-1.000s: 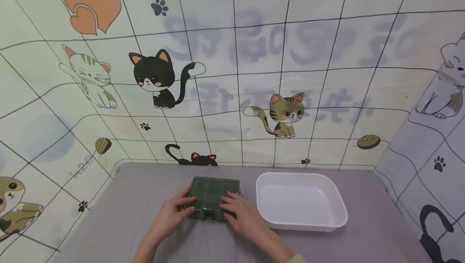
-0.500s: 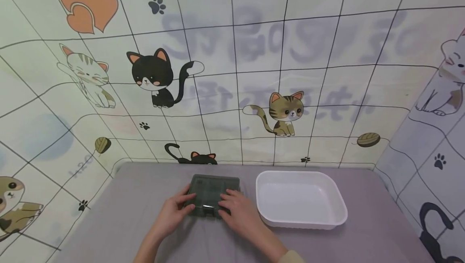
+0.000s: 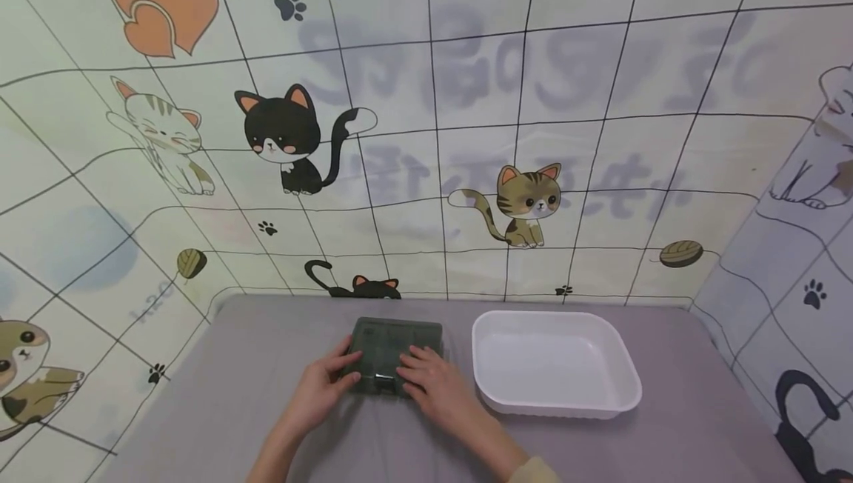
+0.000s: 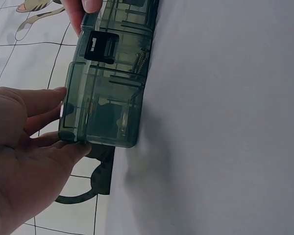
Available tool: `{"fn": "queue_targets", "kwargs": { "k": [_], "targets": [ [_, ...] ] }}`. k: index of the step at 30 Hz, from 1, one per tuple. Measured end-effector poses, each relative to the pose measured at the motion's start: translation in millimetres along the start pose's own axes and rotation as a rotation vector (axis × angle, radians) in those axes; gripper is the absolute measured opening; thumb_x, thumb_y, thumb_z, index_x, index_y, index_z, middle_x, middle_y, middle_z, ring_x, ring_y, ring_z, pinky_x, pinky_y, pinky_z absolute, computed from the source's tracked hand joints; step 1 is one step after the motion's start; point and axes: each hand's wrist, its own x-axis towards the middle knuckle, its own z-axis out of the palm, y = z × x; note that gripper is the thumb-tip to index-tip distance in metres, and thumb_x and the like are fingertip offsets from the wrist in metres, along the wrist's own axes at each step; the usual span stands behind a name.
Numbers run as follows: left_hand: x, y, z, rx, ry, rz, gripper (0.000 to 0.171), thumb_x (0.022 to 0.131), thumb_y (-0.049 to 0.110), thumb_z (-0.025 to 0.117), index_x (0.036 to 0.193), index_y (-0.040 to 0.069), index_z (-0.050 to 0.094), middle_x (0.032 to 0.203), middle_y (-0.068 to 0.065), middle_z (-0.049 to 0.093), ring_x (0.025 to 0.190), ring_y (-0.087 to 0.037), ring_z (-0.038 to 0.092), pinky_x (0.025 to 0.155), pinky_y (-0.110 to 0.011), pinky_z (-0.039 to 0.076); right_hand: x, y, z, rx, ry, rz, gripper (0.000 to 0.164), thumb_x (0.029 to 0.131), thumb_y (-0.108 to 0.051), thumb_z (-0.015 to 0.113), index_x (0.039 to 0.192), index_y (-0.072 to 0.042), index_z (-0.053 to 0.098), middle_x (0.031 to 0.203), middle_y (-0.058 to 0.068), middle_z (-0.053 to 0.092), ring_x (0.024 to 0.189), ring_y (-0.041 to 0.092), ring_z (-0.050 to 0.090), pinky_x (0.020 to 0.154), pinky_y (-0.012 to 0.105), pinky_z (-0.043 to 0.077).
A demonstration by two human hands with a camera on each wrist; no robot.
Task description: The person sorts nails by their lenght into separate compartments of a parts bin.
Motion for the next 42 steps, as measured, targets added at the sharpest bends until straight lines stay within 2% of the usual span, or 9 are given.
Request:
{"fn": "queue_targets", "kwargs": {
  "k": [14,21,27,35,39,42],
  "targets": [
    [-3.1,-0.2,4.0,-0.017,-0.004,-0.034,0.037,0.093,-0.004,0.070,0.128,-0.012,0.065,0.158,-0.028,0.034,0.143,-0.046,0.035,0.108,-0.050,0.041,-4,1,1,-0.033,-0.008,0.015,0.028,0.090,-0.010,0.077,0.118,-0.004,0.078,0.129,0.013,0.070,0.126,0.032,0.062,0.102,0.050,0.051],
    [-4.1,-2.9,5.8,-0.017,0.016,-0.033,0.036,0.090,-0.005,0.072,0.125,-0.011,0.067,0.155,-0.028,0.037,0.141,-0.046,0.038,0.108,-0.049,0.041,-6,1,5,-0.053,0.001,0.002,0.029,0.089,-0.011,0.079,0.117,-0.004,0.078,0.129,0.013,0.070,0.125,0.031,0.062,0.102,0.050,0.052],
    [-2.8,-3.8,5.8,-0.006,0.019,-0.007,0.034,0.093,-0.003,0.071,0.125,-0.012,0.067,0.155,-0.028,0.037,0.139,-0.045,0.040,0.106,-0.050,0.042,-7,2,7,-0.046,0.031,-0.017,0.030,0.088,-0.009,0.079,0.117,-0.002,0.077,0.129,0.014,0.069,0.125,0.032,0.062,0.103,0.051,0.050],
    [-1.1,-2.9,1.6,0.087,0.061,0.055,0.027,0.094,-0.001,0.072,0.119,-0.010,0.071,0.147,-0.029,0.047,0.129,-0.045,0.052,0.103,-0.054,0.045,-4,1,8,-0.119,0.057,-0.083,0.030,0.086,-0.010,0.082,0.115,-0.002,0.078,0.126,0.015,0.071,0.122,0.032,0.064,0.101,0.049,0.052],
    [0.1,-3.0,1.1,0.102,0.067,0.062,0.026,0.092,0.000,0.073,0.117,-0.008,0.072,0.146,-0.028,0.049,0.128,-0.045,0.054,0.101,-0.053,0.048,-3,0,8,-0.136,0.052,-0.055,0.035,0.085,-0.018,0.084,0.116,-0.003,0.078,0.127,0.013,0.070,0.123,0.032,0.064,0.099,0.050,0.053],
    [-0.5,-5.3,1.5,0.110,0.049,0.056,0.027,0.092,0.001,0.074,0.118,-0.008,0.072,0.147,-0.027,0.048,0.128,-0.045,0.053,0.100,-0.053,0.049,-4,-2,11,-0.190,0.074,-0.052,0.042,0.079,-0.029,0.088,0.113,-0.005,0.080,0.124,0.011,0.072,0.119,0.030,0.066,0.095,0.048,0.056]
  ]
}}
